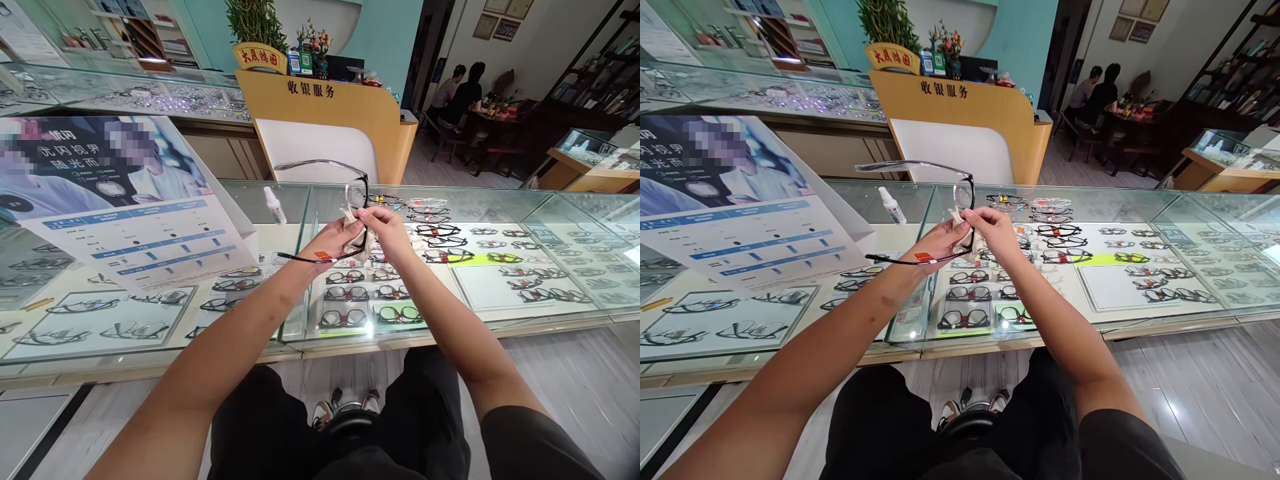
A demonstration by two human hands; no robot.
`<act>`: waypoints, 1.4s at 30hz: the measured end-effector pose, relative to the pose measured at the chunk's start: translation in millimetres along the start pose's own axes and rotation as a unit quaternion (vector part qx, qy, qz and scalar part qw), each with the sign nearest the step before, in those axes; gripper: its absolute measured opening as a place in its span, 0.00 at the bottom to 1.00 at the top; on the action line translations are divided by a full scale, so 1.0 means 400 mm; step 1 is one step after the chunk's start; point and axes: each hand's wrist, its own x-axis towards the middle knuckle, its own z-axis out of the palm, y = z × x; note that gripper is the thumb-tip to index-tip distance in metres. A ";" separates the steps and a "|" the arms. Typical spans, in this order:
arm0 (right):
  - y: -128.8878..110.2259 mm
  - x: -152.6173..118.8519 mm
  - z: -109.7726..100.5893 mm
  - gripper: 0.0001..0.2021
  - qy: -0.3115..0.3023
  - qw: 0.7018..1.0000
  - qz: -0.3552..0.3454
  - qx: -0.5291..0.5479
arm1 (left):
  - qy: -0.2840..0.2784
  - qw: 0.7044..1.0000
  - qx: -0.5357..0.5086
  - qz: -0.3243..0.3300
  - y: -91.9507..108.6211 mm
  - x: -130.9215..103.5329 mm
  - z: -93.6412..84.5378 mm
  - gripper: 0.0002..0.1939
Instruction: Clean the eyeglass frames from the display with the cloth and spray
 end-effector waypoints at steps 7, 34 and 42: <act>0.006 -0.004 0.009 0.25 0.002 1.000 0.003 0.025 | -0.041 0.999 0.018 -0.009 0.027 -0.024 0.008 0.34; 0.007 -0.033 0.037 0.25 0.040 0.999 -0.022 0.030 | 0.003 0.997 -0.034 -0.067 0.014 -0.047 0.047 0.27; 0.020 -0.021 0.035 0.27 0.077 0.996 0.017 0.039 | -0.038 0.999 0.011 -0.012 0.005 -0.024 0.024 0.28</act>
